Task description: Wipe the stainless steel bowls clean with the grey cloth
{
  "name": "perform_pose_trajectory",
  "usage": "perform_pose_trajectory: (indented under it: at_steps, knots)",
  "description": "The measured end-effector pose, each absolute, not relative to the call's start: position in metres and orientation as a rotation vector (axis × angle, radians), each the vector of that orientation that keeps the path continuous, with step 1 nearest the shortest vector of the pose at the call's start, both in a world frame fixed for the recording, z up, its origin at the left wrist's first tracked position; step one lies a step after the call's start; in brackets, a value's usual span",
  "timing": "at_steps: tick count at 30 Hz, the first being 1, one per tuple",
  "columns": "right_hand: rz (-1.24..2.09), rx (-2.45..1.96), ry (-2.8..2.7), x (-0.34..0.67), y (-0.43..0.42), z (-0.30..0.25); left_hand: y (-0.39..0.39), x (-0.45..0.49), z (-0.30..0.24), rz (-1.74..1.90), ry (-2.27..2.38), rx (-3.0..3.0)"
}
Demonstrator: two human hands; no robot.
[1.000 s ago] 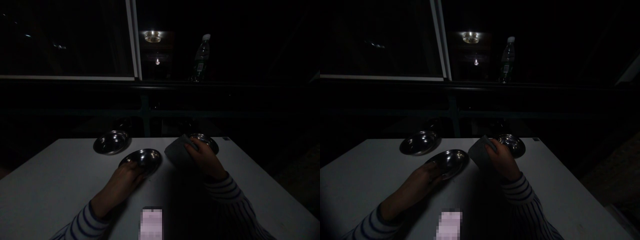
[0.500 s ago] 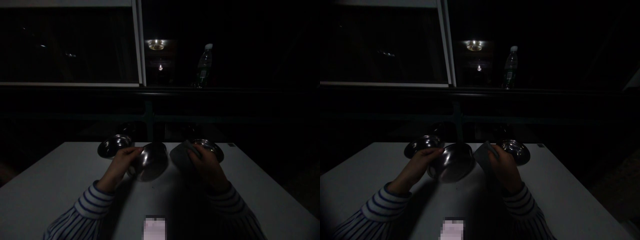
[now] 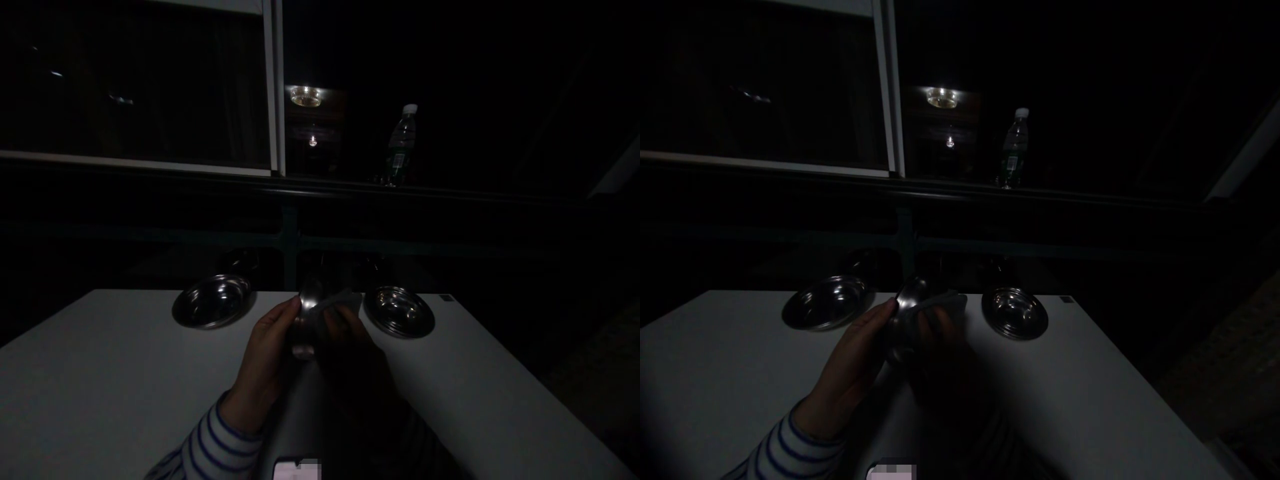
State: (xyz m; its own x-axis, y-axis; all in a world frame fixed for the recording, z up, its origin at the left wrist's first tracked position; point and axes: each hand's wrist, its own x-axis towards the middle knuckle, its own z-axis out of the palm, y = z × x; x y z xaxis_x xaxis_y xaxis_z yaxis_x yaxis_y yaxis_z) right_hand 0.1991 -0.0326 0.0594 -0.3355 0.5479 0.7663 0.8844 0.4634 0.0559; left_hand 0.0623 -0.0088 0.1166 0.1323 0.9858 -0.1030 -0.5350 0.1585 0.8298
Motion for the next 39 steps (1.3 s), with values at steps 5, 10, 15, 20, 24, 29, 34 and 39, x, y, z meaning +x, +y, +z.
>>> perform_pose_trajectory:
  at_steps: [5, 10, 15, 20, 24, 29, 34, 39]
  knots:
    - [-0.658, -1.222, -1.98, 0.196, -0.028, 0.065, -0.008, 0.06, 0.116, 1.263, 0.788, 0.734]
    - [-0.694, -1.191, -1.869, 0.202, -0.013, 0.08, -0.007, 0.058, 0.116, 1.233, 0.827, 0.811]
    - [-0.731, -1.118, -1.934, 0.193, -0.003, 0.07, 0.0, 0.049, 0.116, 1.269, 0.884, 0.817]
    - [-0.775, -0.972, -1.998, 0.183, -0.006, 0.061, 0.005, 0.04, 0.115, 1.321, 0.891, 0.813]
    - [-0.68, -1.137, -1.89, 0.198, -0.004, 0.072, 0.0, 0.043, 0.115, 1.227, 0.833, 0.82]
    - [-0.69, -1.069, -1.907, 0.196, -0.01, 0.073, -0.003, 0.046, 0.117, 1.218, 0.837, 0.786]
    - [-0.705, -0.991, -1.957, 0.192, -0.012, 0.072, -0.003, 0.044, 0.117, 1.218, 0.845, 0.794]
    - [-0.592, -1.185, -1.888, 0.205, -0.008, 0.075, -0.007, 0.047, 0.116, 1.135, 0.809, 0.823]
